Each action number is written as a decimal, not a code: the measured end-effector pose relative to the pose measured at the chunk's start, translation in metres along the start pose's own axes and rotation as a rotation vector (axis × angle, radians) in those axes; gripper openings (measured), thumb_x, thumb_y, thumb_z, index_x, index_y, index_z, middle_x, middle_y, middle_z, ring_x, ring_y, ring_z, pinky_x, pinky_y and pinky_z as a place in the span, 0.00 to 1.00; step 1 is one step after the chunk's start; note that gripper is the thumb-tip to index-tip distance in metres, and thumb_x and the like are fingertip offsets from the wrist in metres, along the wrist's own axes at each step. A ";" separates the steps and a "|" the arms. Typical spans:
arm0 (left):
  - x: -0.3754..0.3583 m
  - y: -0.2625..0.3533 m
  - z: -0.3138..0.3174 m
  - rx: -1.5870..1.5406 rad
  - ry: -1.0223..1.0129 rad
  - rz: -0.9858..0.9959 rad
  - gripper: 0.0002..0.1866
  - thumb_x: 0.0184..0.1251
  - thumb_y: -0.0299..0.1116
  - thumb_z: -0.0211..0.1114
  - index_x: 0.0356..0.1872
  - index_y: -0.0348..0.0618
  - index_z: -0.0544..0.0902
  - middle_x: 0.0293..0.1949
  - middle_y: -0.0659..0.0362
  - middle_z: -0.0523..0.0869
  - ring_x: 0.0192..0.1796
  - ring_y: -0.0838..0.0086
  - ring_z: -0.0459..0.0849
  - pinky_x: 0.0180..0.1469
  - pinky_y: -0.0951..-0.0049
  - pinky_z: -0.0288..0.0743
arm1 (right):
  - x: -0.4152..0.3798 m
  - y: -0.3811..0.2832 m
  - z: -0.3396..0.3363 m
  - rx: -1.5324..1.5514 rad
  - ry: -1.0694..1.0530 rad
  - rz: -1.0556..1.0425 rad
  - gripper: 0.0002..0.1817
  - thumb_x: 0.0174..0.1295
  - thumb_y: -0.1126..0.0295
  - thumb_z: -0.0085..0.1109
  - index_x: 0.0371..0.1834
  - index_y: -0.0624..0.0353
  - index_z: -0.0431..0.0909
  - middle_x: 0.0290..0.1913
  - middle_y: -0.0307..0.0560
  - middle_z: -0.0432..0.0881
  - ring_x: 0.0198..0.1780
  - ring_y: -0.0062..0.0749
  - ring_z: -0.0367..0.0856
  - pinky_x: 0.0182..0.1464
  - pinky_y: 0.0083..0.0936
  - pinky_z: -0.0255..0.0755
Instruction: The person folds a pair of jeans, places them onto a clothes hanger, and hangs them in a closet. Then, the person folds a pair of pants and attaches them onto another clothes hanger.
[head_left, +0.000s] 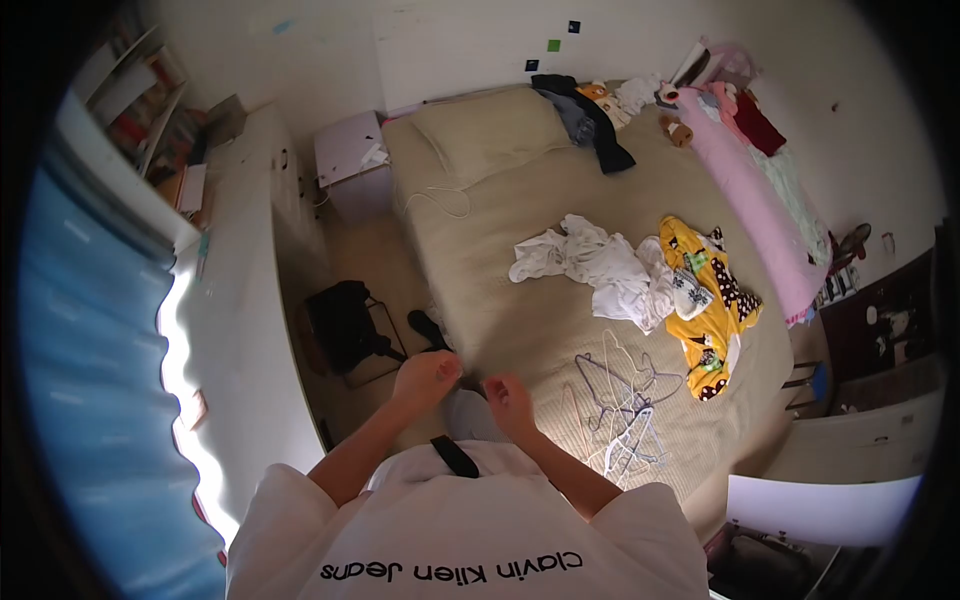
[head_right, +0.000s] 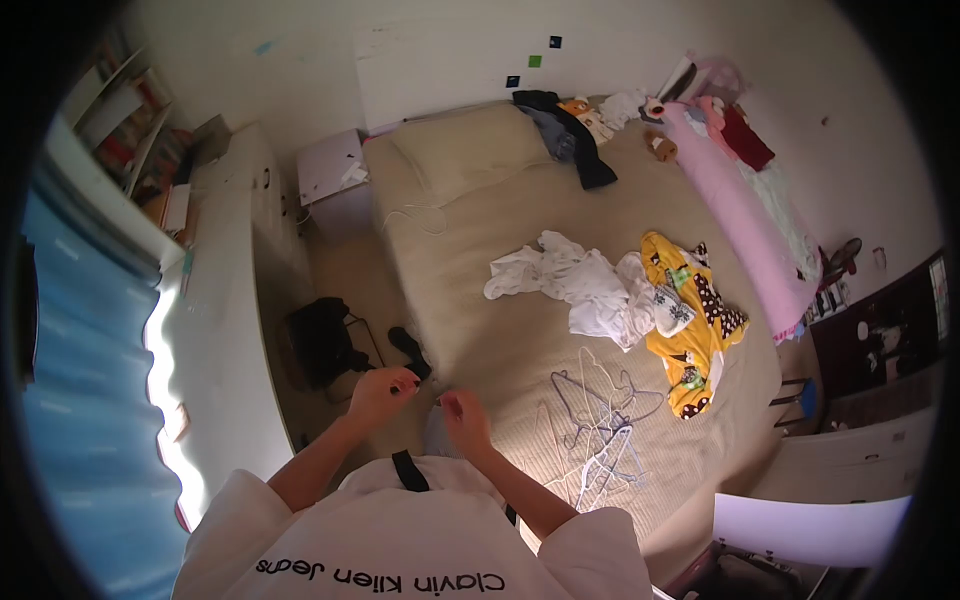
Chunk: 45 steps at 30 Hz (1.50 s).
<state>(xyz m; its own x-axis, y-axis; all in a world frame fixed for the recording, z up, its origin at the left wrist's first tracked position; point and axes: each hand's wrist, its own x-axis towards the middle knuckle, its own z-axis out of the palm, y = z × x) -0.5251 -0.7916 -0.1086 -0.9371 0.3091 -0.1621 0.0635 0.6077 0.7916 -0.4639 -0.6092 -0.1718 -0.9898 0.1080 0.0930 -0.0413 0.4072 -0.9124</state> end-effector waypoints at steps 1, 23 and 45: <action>0.018 0.006 -0.002 -0.003 -0.013 0.018 0.08 0.57 0.33 0.62 0.37 0.45 0.83 0.32 0.58 0.85 0.36 0.68 0.84 0.39 0.70 0.76 | 0.017 -0.008 -0.004 -0.010 0.020 0.023 0.02 0.59 0.75 0.57 0.34 0.58 0.77 0.30 0.43 0.79 0.28 0.26 0.77 0.30 0.22 0.71; 0.274 0.025 0.008 0.025 -0.219 0.416 0.07 0.59 0.29 0.57 0.36 0.44 0.82 0.34 0.56 0.84 0.39 0.62 0.81 0.43 0.64 0.74 | 0.197 0.034 -0.030 0.084 0.383 0.409 0.03 0.55 0.75 0.60 0.33 0.59 0.78 0.27 0.42 0.81 0.29 0.25 0.81 0.28 0.20 0.72; 0.696 -0.096 -0.266 0.037 -0.290 0.398 0.09 0.56 0.27 0.60 0.39 0.42 0.81 0.34 0.54 0.83 0.40 0.62 0.82 0.43 0.66 0.75 | 0.658 -0.036 0.176 0.094 0.427 0.362 0.07 0.55 0.76 0.59 0.38 0.58 0.77 0.32 0.43 0.82 0.31 0.28 0.81 0.32 0.22 0.72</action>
<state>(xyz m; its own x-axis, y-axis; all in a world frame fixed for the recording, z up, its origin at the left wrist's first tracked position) -1.2747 -0.8295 -0.1413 -0.7037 0.7104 -0.0128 0.4146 0.4252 0.8046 -1.1379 -0.7123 -0.1476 -0.8009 0.5909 -0.0971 0.2591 0.1958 -0.9458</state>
